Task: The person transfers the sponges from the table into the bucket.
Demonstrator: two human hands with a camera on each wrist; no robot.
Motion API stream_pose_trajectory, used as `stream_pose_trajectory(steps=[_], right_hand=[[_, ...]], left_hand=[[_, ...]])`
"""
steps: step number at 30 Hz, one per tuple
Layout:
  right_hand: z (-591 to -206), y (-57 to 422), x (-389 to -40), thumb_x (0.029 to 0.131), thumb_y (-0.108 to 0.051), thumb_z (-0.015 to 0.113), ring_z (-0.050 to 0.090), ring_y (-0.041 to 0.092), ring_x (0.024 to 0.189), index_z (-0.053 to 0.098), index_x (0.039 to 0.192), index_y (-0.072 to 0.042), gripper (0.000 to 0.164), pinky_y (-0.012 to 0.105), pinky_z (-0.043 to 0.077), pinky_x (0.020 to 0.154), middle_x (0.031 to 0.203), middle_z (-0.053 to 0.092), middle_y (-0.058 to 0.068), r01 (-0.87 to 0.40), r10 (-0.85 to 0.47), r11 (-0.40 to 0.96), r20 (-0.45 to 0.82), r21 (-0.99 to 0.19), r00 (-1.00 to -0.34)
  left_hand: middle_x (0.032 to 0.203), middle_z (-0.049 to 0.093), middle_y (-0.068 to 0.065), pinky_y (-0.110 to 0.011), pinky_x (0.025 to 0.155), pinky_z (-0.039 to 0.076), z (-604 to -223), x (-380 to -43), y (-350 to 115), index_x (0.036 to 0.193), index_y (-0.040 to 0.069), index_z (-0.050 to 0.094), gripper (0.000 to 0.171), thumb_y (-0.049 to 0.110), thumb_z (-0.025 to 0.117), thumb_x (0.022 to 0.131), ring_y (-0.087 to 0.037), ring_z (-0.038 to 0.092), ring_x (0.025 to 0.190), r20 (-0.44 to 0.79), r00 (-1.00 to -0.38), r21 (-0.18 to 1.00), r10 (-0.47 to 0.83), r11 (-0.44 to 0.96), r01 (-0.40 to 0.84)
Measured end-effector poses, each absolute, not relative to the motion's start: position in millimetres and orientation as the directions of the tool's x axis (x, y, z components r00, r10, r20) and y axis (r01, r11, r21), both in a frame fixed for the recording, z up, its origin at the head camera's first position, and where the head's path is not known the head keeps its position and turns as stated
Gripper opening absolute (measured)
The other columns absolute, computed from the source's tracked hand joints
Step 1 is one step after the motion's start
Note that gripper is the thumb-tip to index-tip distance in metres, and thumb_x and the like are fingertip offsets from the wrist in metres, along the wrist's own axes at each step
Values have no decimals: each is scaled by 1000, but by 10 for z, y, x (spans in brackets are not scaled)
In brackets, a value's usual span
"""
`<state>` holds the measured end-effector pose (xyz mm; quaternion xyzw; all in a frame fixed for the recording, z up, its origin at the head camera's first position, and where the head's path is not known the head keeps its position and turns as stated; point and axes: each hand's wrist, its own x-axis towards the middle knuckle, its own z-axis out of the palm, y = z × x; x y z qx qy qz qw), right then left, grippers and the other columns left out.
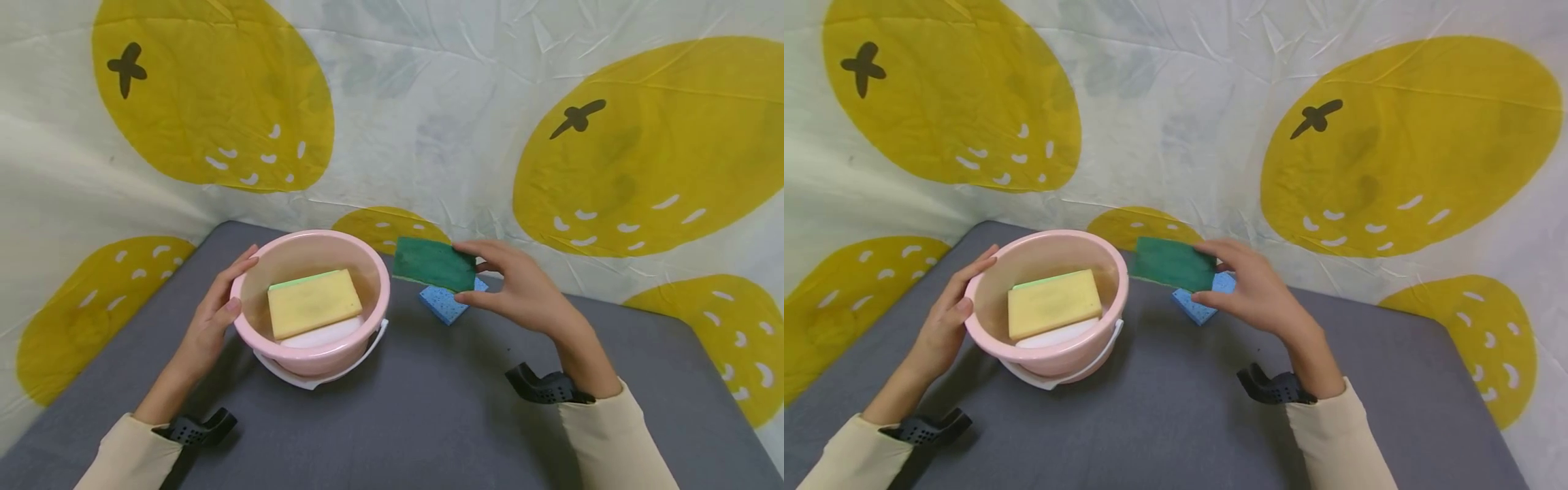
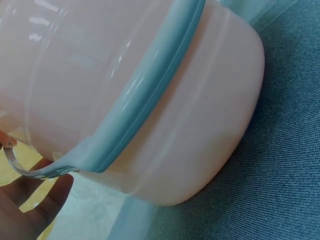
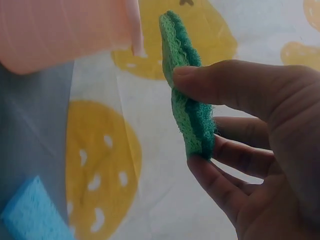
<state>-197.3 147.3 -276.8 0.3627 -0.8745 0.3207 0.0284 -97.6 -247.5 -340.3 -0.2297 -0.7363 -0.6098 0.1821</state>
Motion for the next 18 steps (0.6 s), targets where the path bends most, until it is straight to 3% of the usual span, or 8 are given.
stream_pose_trajectory(steps=[5, 18], right_hand=[[-2669, 1255, -1970, 73, -37, 71, 47, 14, 104, 45, 130, -18, 66, 35, 43, 84, 129, 44, -2, -666, -652, 517, 257, -538, -714], [-2590, 687, -2006, 73, -38, 70, 45, 7, 104, 52, 125, -21, 57, 26, 43, 81, 125, 46, -8, -714, -733, 453, 233, -534, -639]], left_hand=[[144, 19, -17, -24, 102, 18, -3386, -969, -2473, 134, -3, 32, 48, -2, 33, 86, -27, 12, 132, 533, -838, 822, 112, 165, 545], [145, 20, -11, -28, 103, 16, -3601, -1099, -2618, 135, 1, 32, 47, 6, 37, 89, -25, 12, 133, 540, -833, 822, 120, 139, 552]])
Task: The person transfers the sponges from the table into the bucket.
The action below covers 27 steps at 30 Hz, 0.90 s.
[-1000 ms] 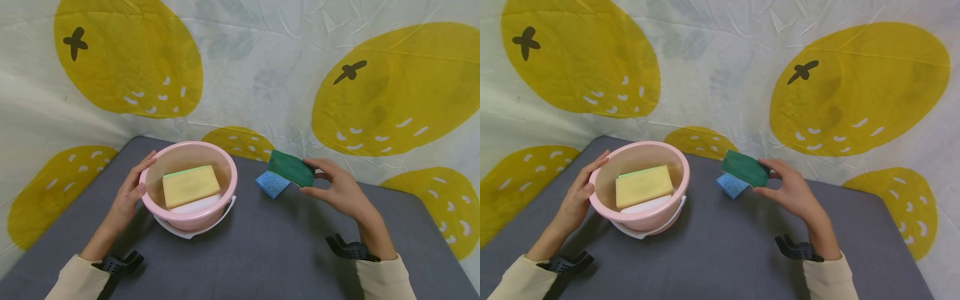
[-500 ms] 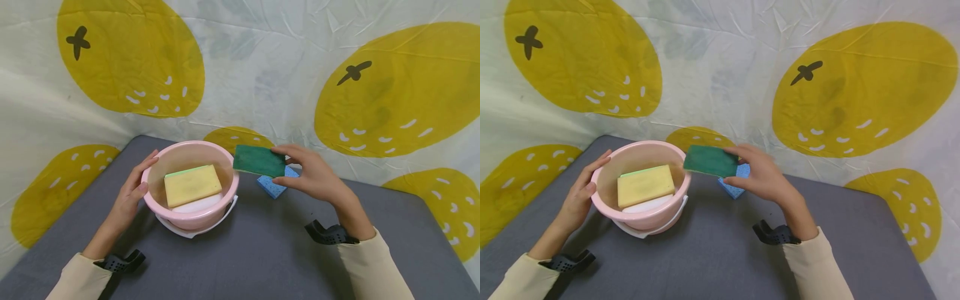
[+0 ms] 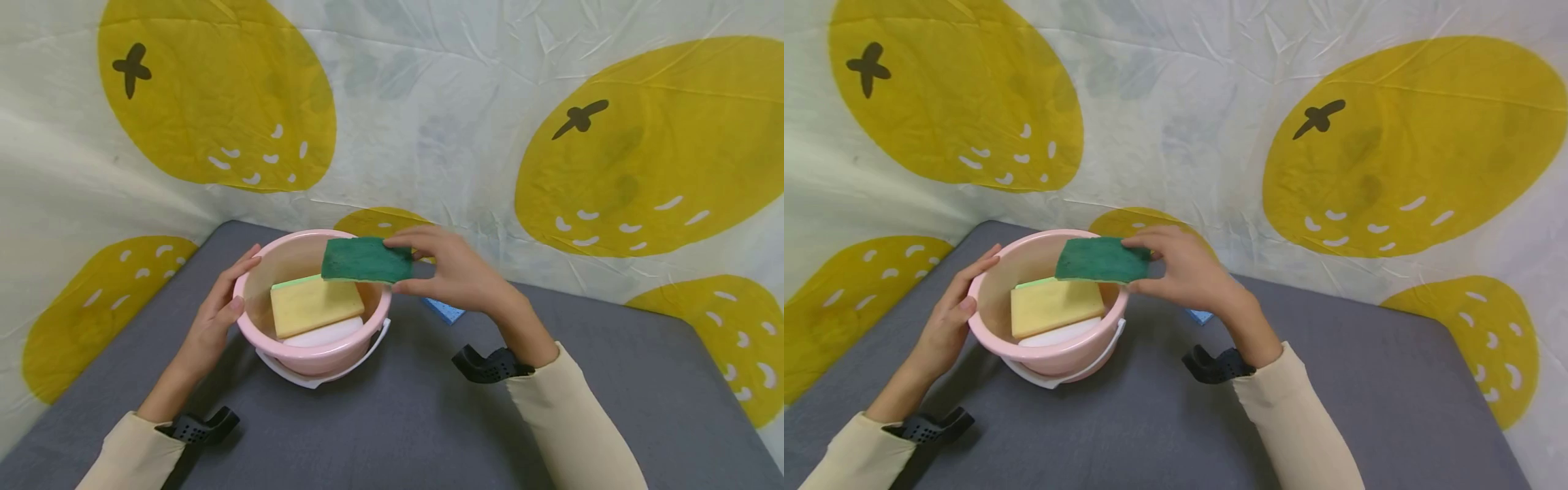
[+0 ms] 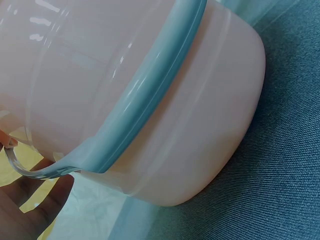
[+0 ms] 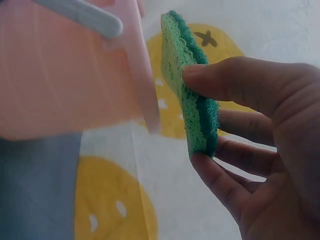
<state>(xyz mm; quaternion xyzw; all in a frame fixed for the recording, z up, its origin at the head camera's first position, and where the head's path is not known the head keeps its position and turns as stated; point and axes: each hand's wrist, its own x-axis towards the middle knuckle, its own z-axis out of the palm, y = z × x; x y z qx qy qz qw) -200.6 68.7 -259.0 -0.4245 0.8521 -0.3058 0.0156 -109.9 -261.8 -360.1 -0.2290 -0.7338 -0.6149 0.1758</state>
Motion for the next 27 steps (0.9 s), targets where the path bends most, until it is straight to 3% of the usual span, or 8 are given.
stream_pose_trajectory(steps=[7, 13, 20, 27], right_hand=[[-2586, 455, -2031, 73, -35, 71, 44, 7, 107, 55, 122, -17, 54, 24, 43, 82, 121, 50, -9, -744, -770, 427, 225, -514, -597], [-2578, 278, -2058, 74, -35, 69, 48, 7, 95, 57, 120, -18, 50, 25, 42, 79, 120, 50, -8, -764, -794, 431, 200, -480, -574], [-2577, 100, -2099, 75, -36, 67, 46, 6, 97, 58, 117, -20, 46, 22, 39, 79, 118, 53, -8, -775, -813, 453, 152, -442, -562], [-2574, -27, -2140, 76, -33, 67, 49, 6, 86, 60, 114, -16, 43, 20, 40, 74, 110, 58, -7, -798, -843, 438, 120, -415, -525]], left_hand=[[146, 20, -10, -29, 103, 16, -3618, -1106, -2620, 136, 2, 32, 47, 8, 38, 89, -25, 12, 133, 532, -838, 823, 122, 156, 546], [146, 18, -10, -28, 102, 19, -3622, -1095, -2631, 136, 2, 31, 47, 8, 37, 89, -25, 12, 132, 531, -838, 821, 122, 171, 545], [145, 17, -14, -27, 102, 17, -3512, -1016, -2558, 135, -1, 30, 47, 0, 33, 88, -26, 11, 132, 538, -834, 818, 123, 163, 552], [145, 17, -18, -27, 103, 15, -3446, -986, -2496, 134, -4, 30, 45, 6, 35, 90, -28, 10, 132, 554, -823, 810, 130, 146, 568]])
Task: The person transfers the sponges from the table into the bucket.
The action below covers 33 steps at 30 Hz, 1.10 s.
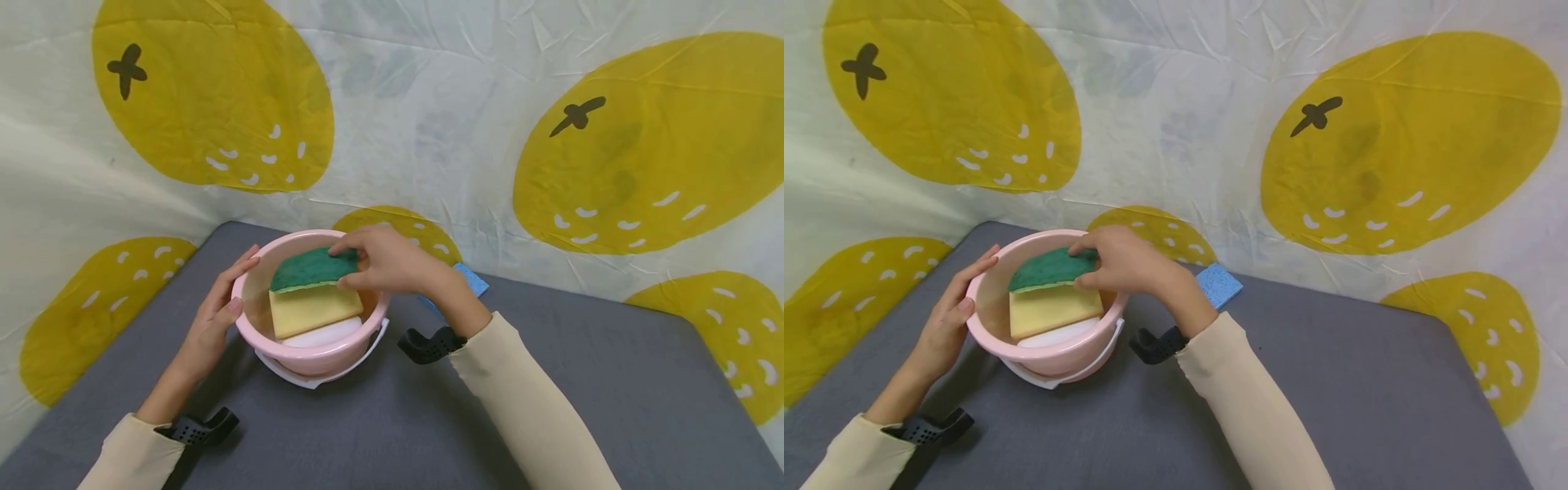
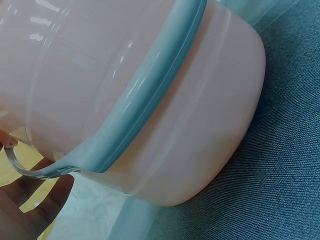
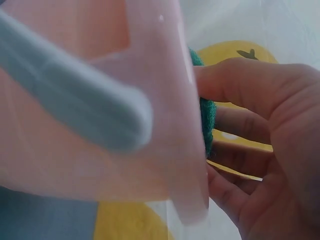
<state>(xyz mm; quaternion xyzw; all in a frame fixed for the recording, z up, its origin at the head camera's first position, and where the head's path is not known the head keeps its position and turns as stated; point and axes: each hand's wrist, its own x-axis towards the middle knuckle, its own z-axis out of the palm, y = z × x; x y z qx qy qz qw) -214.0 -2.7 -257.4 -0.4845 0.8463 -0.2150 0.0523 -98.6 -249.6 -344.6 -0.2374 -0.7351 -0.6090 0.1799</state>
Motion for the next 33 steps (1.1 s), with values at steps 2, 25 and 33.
stream_pose_trajectory(steps=[2, 25, 33], right_hand=[[-2561, -63, -2145, 77, -34, 66, 49, 5, 82, 60, 115, -16, 42, 19, 41, 72, 109, 58, -7, -800, -848, 444, 100, -403, -521], [-2574, -252, -2154, 90, -21, 51, 53, 7, 90, 58, 117, -14, 29, 19, 42, 76, 108, 59, -3, -783, -818, 511, 77, -355, -569], [-2602, -284, -2154, 88, -10, 54, 53, 10, 98, 61, 113, -12, 26, 21, 41, 81, 107, 60, -2, -800, -805, 504, 160, -326, -572]], left_hand=[[144, 17, -18, -27, 103, 15, -3443, -992, -2493, 134, -4, 30, 45, 6, 36, 90, -28, 10, 132, 558, -819, 808, 131, 136, 573], [145, 18, -17, -28, 103, 14, -3420, -984, -2500, 134, -3, 31, 45, 6, 36, 90, -27, 10, 133, 534, -836, 820, 126, 164, 548], [145, 18, -14, -30, 103, 15, -3461, -1002, -2526, 135, -1, 32, 46, 4, 35, 89, -26, 11, 133, 520, -845, 825, 123, 181, 535]])
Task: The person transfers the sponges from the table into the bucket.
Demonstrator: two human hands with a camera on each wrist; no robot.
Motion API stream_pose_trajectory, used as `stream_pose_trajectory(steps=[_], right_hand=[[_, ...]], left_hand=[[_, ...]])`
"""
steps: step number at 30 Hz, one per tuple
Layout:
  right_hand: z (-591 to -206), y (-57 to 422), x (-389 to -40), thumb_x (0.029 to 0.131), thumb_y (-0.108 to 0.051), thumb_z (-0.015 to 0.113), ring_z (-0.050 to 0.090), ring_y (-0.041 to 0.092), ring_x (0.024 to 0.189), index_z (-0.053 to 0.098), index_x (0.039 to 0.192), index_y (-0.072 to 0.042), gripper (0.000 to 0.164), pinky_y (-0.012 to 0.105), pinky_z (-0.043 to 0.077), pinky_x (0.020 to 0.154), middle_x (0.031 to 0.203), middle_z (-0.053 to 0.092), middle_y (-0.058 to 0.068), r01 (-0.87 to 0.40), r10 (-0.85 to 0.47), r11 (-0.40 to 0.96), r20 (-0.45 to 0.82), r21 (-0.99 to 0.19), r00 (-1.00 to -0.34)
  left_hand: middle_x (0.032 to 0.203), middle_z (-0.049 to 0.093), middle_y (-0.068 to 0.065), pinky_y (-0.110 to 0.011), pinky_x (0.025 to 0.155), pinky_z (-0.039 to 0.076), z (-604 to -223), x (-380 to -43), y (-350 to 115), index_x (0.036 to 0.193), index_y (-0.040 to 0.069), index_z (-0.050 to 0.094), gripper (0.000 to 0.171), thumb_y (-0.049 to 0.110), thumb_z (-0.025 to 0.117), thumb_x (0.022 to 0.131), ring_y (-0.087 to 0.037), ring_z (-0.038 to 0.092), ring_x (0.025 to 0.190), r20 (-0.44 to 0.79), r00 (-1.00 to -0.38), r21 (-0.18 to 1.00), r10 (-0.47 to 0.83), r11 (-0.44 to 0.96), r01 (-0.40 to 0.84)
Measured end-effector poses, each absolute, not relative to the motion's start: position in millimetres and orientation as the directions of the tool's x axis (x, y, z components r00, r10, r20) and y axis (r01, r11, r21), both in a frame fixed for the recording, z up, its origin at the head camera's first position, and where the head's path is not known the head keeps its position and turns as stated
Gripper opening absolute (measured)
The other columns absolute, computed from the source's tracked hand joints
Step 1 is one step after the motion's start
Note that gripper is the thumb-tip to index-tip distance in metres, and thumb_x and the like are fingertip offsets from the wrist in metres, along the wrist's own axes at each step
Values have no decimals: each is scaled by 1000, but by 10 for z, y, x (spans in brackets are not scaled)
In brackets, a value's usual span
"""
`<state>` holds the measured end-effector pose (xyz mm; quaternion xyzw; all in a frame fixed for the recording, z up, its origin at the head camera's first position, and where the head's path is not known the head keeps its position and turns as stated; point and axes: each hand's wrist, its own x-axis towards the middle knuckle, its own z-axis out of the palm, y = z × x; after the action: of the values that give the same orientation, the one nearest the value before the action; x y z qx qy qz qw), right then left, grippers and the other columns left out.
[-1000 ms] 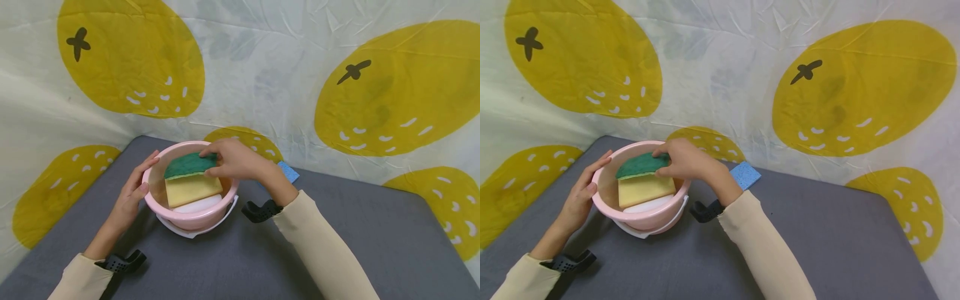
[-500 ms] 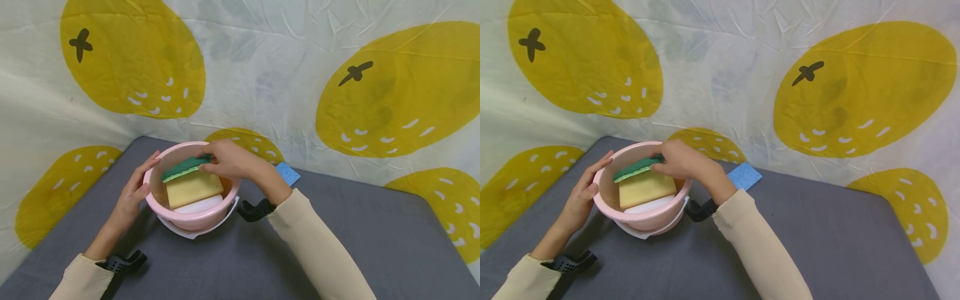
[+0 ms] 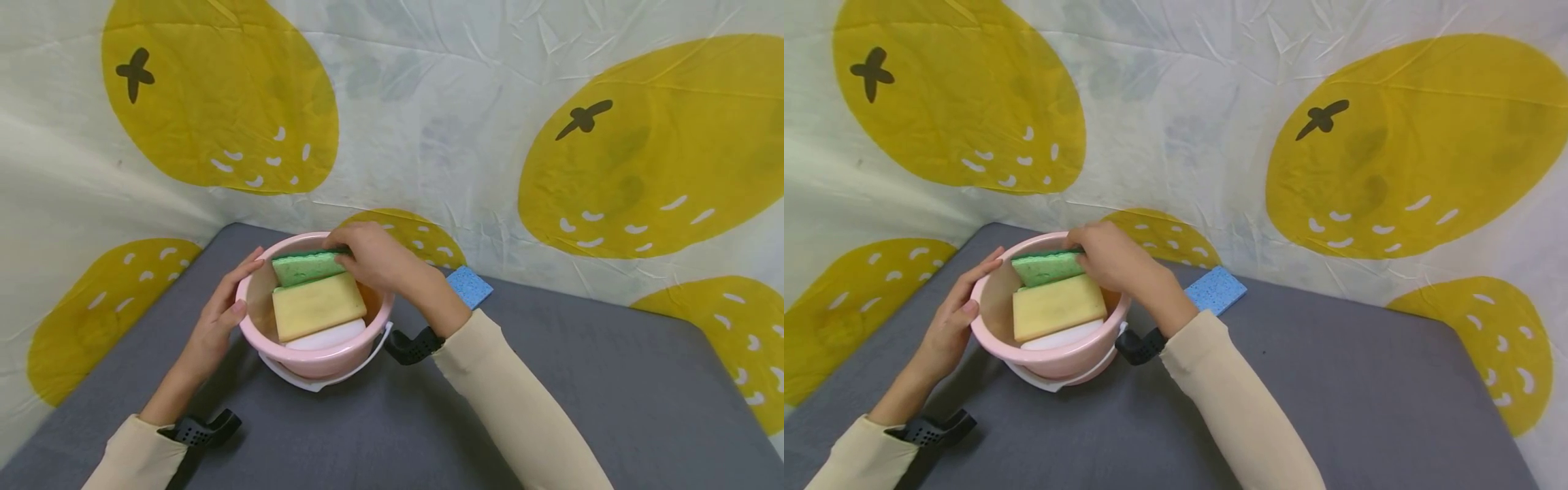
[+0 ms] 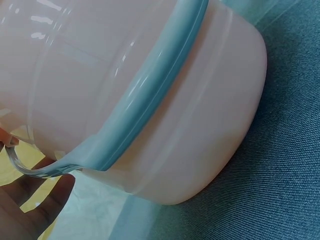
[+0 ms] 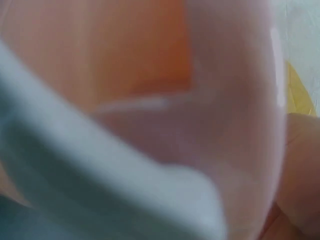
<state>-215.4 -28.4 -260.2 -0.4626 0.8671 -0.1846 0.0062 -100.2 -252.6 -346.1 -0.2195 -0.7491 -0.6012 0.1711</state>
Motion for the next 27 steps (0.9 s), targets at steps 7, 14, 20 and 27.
stream_pose_trajectory(steps=[7, 14, 20, 27], right_hand=[[-2613, -279, -2176, 87, -5, 54, 54, 10, 97, 63, 109, -13, 26, 21, 41, 82, 104, 62, -3, -803, -790, 513, 199, -303, -580], [-2626, -311, -2205, 86, -5, 55, 55, 11, 96, 66, 107, -14, 25, 22, 41, 82, 102, 63, -4, -814, -780, 520, 245, -260, -577], [-2633, -303, -2198, 86, -7, 56, 55, 10, 95, 66, 107, -15, 24, 21, 42, 80, 102, 63, -4, -801, -773, 531, 229, -276, -592], [-2639, -265, -2175, 84, -7, 60, 56, 8, 90, 68, 102, -15, 21, 18, 43, 75, 97, 64, -5, -828, -795, 474, 258, -298, -548]], left_hand=[[146, 19, -10, -30, 103, 15, -3607, -1098, -2615, 136, 2, 32, 47, 8, 38, 90, -25, 11, 133, 524, -841, 825, 135, 164, 540], [146, 19, -9, -31, 104, 15, -3634, -1119, -2630, 136, 2, 32, 47, 12, 40, 90, -24, 10, 133, 529, -838, 824, 134, 153, 545], [146, 19, -10, -31, 104, 14, -3629, -1117, -2627, 136, 2, 32, 47, 11, 40, 90, -25, 11, 133, 532, -836, 823, 135, 151, 548], [146, 19, -11, -33, 104, 13, -3630, -1112, -2637, 135, 1, 32, 46, 9, 39, 90, -25, 11, 133, 536, -834, 821, 133, 145, 552]])
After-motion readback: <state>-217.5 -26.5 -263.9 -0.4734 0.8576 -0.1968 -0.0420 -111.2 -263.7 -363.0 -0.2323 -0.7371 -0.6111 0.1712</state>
